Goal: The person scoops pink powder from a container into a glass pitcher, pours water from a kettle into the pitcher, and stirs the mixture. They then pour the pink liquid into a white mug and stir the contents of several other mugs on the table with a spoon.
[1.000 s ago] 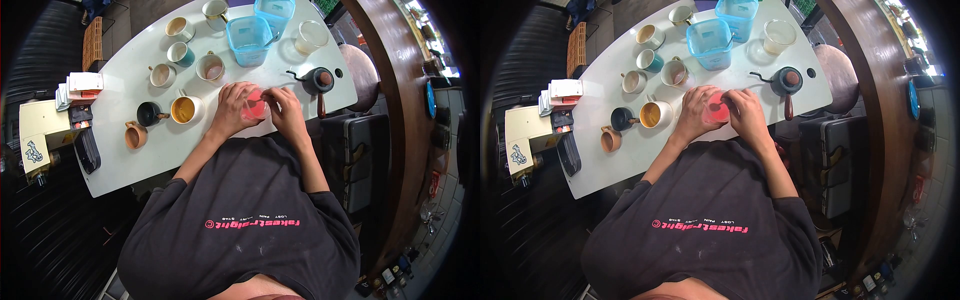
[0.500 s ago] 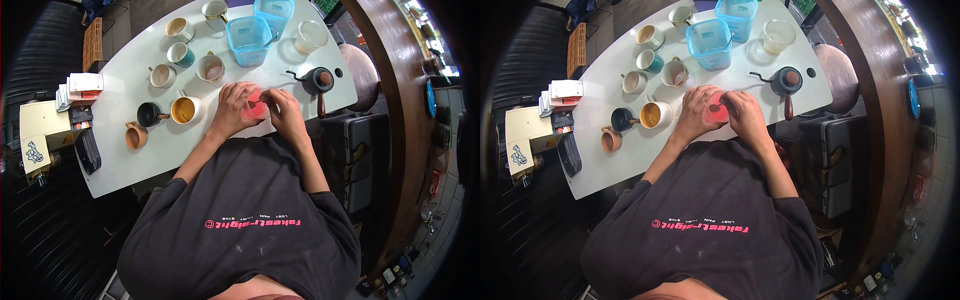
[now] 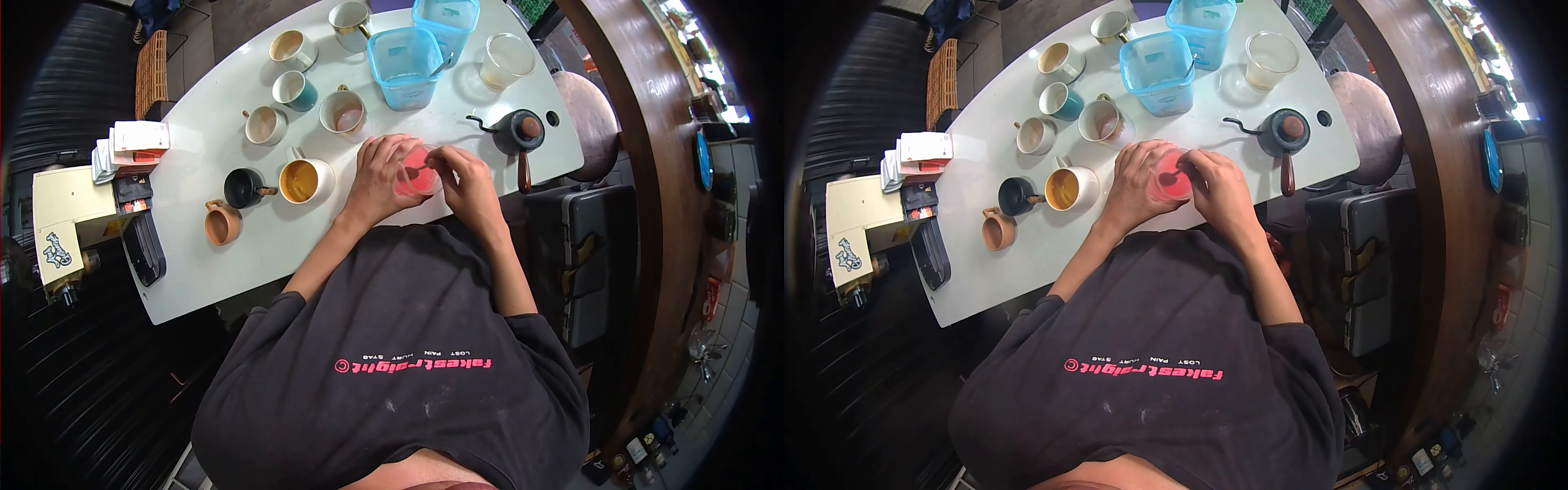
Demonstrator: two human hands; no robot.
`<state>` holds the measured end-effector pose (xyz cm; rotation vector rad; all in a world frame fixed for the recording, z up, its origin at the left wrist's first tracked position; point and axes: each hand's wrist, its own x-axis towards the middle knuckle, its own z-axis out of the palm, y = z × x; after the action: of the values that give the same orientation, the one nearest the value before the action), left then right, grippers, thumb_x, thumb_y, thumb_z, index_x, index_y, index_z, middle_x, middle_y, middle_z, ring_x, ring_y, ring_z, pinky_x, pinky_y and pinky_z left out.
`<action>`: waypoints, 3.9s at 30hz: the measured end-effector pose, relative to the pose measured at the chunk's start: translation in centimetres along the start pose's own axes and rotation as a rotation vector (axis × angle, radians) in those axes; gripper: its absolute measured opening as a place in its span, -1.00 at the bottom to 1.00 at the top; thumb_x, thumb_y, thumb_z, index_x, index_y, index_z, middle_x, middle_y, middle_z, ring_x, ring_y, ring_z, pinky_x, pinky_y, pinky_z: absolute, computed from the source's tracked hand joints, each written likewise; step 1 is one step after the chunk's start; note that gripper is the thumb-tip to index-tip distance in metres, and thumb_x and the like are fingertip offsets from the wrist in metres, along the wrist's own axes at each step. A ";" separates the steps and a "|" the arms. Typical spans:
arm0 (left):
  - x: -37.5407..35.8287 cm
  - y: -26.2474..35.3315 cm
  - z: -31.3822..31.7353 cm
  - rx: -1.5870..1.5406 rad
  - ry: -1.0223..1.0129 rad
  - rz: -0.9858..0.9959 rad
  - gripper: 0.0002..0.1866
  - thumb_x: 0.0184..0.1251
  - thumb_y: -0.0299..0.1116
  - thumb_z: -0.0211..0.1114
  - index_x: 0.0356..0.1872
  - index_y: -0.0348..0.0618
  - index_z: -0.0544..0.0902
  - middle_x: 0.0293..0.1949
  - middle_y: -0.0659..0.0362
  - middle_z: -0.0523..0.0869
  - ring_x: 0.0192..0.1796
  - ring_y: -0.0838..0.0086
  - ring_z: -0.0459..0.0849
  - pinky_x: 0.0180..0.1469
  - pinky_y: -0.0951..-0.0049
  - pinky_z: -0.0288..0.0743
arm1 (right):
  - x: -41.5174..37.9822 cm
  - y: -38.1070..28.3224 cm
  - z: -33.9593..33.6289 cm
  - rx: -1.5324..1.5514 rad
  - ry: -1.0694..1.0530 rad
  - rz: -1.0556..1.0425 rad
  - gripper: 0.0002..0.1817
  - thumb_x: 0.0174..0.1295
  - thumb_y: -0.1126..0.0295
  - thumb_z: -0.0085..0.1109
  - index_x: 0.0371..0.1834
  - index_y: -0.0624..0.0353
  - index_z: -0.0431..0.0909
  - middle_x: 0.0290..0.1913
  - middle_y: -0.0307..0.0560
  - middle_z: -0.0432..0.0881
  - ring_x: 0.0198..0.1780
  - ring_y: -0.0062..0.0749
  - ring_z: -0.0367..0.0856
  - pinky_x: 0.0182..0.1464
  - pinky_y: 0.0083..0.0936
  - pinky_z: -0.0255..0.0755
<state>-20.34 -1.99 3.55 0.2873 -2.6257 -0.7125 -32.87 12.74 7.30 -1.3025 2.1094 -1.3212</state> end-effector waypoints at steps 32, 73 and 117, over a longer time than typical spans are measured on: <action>-0.3 0.0 0.0 0.000 -0.007 -0.014 -0.07 -0.11 0.00 0.68 0.39 0.05 0.48 0.30 0.15 0.54 0.40 0.19 0.49 0.52 0.02 0.21 | -0.2 -0.2 0.1 -0.097 0.062 0.018 -0.82 0.27 0.71 0.13 -0.09 0.35 0.60 -0.17 0.11 0.75 -0.19 -0.04 0.77 -0.12 -0.33 0.57; -0.3 -0.2 0.1 -0.014 -0.010 -0.009 -0.07 -0.08 0.03 0.65 0.40 0.04 0.46 0.30 0.18 0.53 0.41 0.26 0.46 0.53 -0.01 0.16 | 0.0 -0.1 0.2 -0.032 0.044 -0.016 -0.88 0.34 0.63 0.16 -0.11 0.34 0.61 -0.20 0.06 0.74 -0.40 -0.14 0.63 -0.28 -0.36 0.49; -0.5 -0.4 -0.4 -0.031 -0.026 -0.033 -0.03 -0.12 0.01 0.69 0.40 -0.01 0.47 0.31 0.12 0.55 0.41 0.17 0.48 0.53 0.05 0.20 | 0.1 -3.0 -1.9 0.079 -0.003 0.073 -0.85 0.33 0.63 0.15 -0.08 0.33 0.62 -0.18 0.09 0.73 -0.24 -0.06 0.74 -0.16 -0.34 0.56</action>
<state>-19.72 -2.34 3.50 0.3152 -2.6377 -0.7719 -32.67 13.21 10.83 -1.1839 2.0607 -1.3568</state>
